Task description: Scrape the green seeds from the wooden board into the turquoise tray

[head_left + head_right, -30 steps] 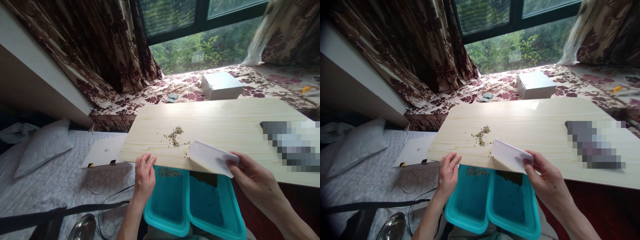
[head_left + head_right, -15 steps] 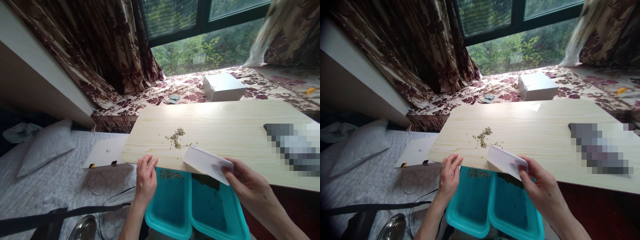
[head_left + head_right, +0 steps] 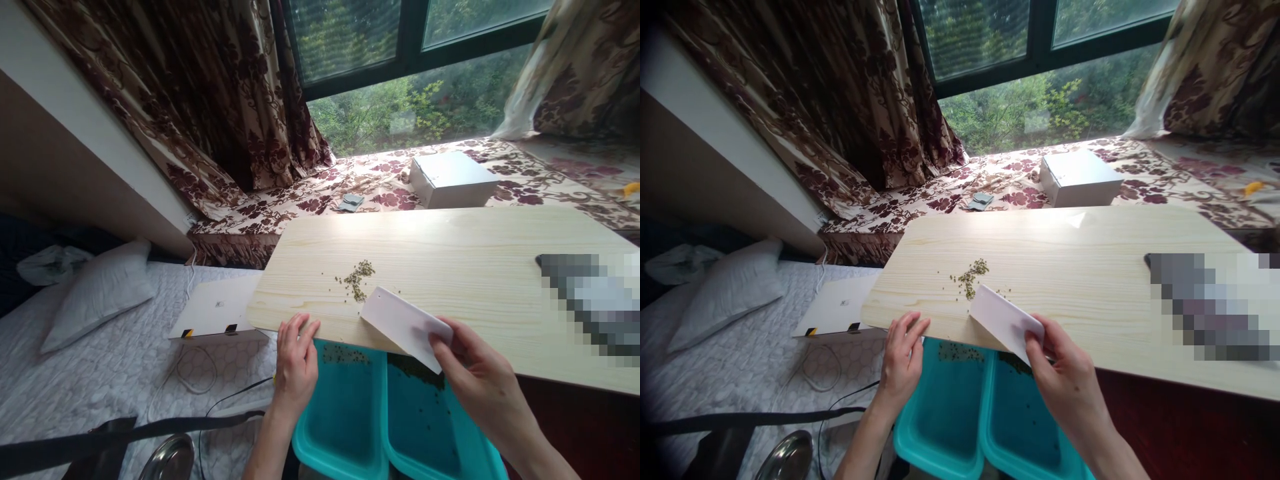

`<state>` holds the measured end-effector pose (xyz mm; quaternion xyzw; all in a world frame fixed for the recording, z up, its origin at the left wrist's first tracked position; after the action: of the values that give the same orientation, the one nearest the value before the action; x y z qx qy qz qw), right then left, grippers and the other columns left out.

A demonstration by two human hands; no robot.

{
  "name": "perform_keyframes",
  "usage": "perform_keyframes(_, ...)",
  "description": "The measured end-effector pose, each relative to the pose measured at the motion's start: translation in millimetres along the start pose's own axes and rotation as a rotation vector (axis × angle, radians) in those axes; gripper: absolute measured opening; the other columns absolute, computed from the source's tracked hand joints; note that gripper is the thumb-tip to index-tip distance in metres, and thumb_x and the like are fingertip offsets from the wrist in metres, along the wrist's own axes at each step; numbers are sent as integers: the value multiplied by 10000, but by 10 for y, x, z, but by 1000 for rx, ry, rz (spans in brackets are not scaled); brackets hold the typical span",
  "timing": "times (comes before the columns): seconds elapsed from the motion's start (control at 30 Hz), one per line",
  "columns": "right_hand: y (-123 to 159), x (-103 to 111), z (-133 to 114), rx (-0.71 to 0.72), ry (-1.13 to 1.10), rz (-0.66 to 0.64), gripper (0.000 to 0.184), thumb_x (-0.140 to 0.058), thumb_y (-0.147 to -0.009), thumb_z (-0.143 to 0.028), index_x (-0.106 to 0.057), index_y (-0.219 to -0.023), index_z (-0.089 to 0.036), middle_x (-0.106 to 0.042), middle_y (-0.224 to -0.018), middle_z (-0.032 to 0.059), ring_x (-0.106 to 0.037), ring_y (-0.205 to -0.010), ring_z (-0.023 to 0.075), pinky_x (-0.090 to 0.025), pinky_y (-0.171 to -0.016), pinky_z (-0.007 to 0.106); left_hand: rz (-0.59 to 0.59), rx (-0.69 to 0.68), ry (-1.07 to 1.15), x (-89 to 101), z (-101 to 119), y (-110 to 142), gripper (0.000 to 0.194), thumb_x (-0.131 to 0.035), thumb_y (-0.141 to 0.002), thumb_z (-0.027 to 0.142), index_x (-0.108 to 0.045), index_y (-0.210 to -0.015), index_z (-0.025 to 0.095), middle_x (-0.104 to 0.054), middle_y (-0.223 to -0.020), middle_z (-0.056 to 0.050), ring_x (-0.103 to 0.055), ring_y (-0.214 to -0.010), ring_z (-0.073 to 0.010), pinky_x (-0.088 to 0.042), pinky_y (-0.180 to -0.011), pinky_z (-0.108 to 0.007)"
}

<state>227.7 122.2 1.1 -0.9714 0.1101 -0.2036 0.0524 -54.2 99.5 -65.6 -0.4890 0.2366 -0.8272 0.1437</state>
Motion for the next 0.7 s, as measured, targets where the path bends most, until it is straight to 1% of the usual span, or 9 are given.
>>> perform_keyframes(0.13, -11, 258, 43, -30, 36, 63, 261, -623, -729, -421, -719, -898, -247, -784, -755, 28, -742, -643, 215, -598, -571, 264, -2, 3, 0, -8, -11, 9, 399, -396, -976, 69, -667, -1221, 229, -616, -1293, -106, -566, -1272, -260, -347, -1179, -561)
perform_keyframes(0.23, 27, 383, 57, -46, 40, 71, 270, -646, -713, -430, -725, -903, -256, -794, -783, 26, -752, -664, 223, -608, -584, 265, -2, 6, -1, -5, -11, 8, 404, -396, -973, 68, -664, -1225, 234, -616, -1295, -105, -566, -1271, -261, -355, -1174, -563)
perform_keyframes(0.4, 29, 399, 49, -43, 32, 17, 246, -663, -713, -418, -722, -897, -266, -795, -788, 22, -757, -684, 236, -615, -598, 272, -7, 6, 4, 1, -11, 7, 401, -395, -974, 70, -665, -1222, 231, -616, -1295, -110, -566, -1271, -268, -389, -1150, -557)
perform_keyframes(0.57, -85, 416, 86, -22, 71, 75, 247, -651, -743, -420, -728, -908, -253, -785, -764, 22, -745, -665, 228, -608, -613, 291, -9, -2, 11, 1, -32, 7, 409, -403, -961, 67, -670, -1226, 226, -620, -1294, -113, -569, -1267, -278, -390, -1144, -561)
perform_keyframes(0.7, -117, 510, 146, -36, 94, 129, 312, -650, -743, -462, -734, -968, -262, -802, -837, 32, -758, -725, 244, -618, -659, 328, -6, -1, 16, 3, -35, 6, 403, -404, -961, 66, -675, -1219, 216, -620, -1293, -118, -567, -1268, -284, -389, -1144, -563)
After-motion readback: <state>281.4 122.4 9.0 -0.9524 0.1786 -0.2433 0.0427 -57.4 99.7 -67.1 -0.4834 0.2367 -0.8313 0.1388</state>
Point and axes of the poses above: each hand's wrist, its own y-axis away from the middle knuckle, its own x-axis out of the back of the hand, z = x × y, the point moved 2 cm from there along -y, towards the middle knuckle
